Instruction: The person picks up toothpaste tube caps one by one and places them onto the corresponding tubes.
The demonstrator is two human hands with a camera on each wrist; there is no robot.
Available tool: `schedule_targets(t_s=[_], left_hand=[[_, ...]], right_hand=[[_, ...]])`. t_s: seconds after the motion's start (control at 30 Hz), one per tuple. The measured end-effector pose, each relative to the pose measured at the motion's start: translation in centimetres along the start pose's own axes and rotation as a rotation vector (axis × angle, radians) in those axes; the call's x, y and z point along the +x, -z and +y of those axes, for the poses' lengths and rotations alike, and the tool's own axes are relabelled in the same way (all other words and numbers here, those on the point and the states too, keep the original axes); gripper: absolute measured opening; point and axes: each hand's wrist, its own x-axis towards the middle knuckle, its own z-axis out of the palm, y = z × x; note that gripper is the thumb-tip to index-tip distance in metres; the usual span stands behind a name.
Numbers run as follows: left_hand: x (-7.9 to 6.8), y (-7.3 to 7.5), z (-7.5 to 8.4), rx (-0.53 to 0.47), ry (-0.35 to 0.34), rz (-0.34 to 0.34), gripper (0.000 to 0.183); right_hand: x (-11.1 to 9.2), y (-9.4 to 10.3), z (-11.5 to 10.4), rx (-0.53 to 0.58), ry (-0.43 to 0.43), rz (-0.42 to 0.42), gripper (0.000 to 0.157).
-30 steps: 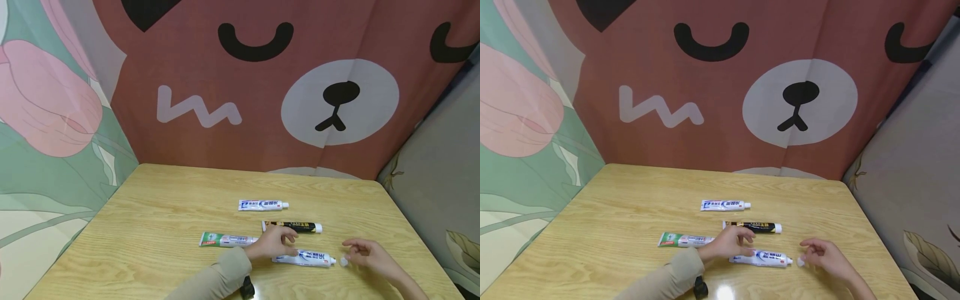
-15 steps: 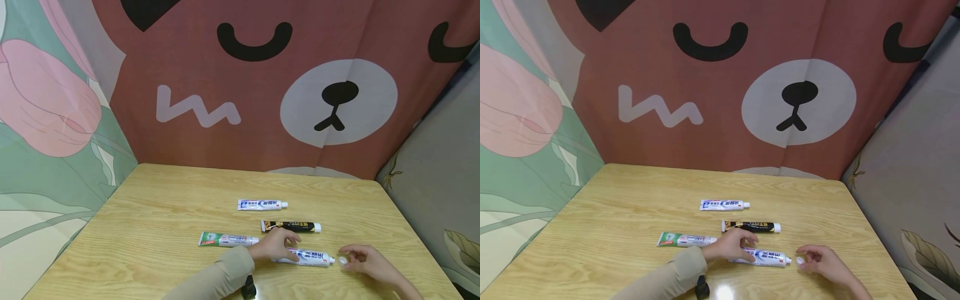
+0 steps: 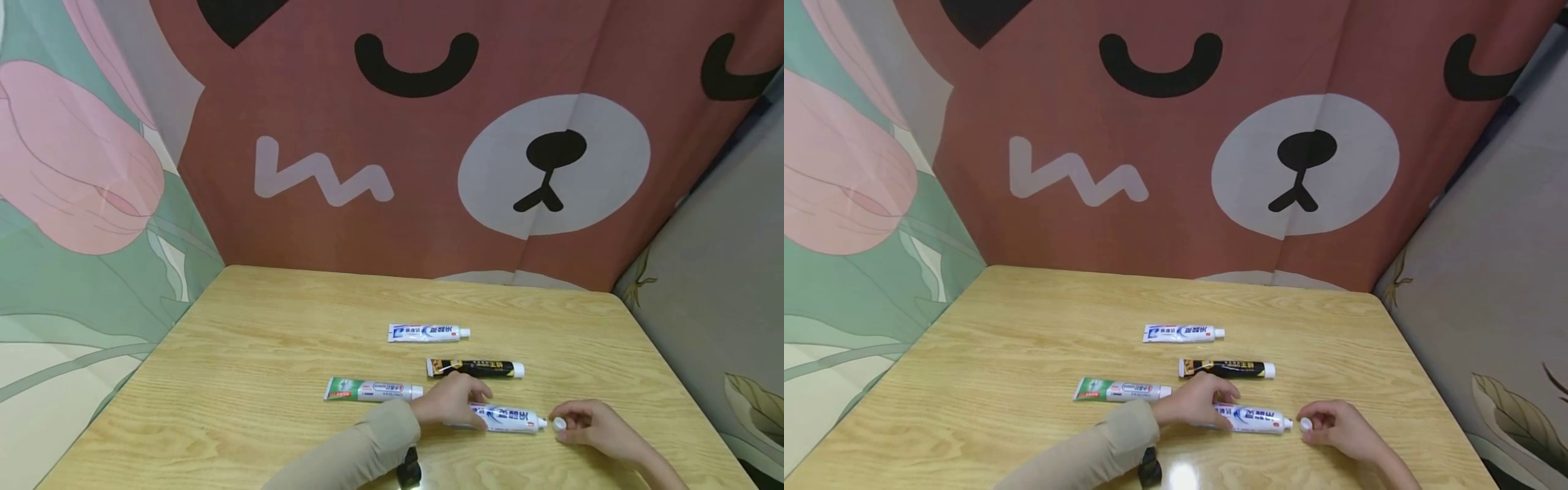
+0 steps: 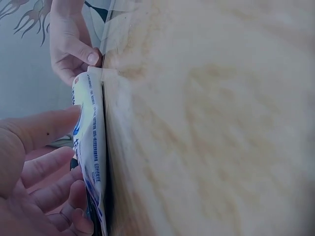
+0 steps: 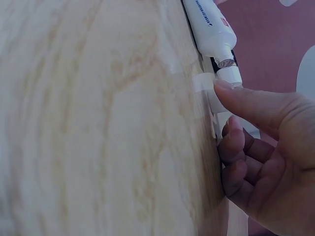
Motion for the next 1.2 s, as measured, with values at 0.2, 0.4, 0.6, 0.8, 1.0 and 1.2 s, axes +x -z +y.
schedule_targets(t_s=[0.2,0.4,0.6,0.8,1.0,1.2], left_hand=[[0.2,-0.1,0.2,0.069,0.007,0.006,0.048],[0.4,-0.4,0.4,0.168,0.023,0.011,0.044],[0.6,-0.6,0.3,0.216,0.016,0.009,0.039],[0.7,-0.6,0.9,0.229,0.048,0.005,0.04],[0.8,-0.9,1.1,0.245,0.069,0.013,0.04],[0.8,-0.9,1.1,0.217,0.059,-0.006,0.04]], right_hand=[[0.3,0.0,-0.2,-0.029,-0.04,0.001,0.023],[0.3,-0.1,-0.2,-0.018,-0.039,-0.002,0.023],[0.3,-0.2,-0.1,-0.029,-0.036,0.01,0.022],[0.2,-0.3,-0.3,-0.042,-0.053,0.024,0.024],[0.1,-0.3,-0.4,-0.041,-0.063,0.028,0.026],[0.0,-0.3,-0.4,-0.056,-0.032,0.058,0.022]])
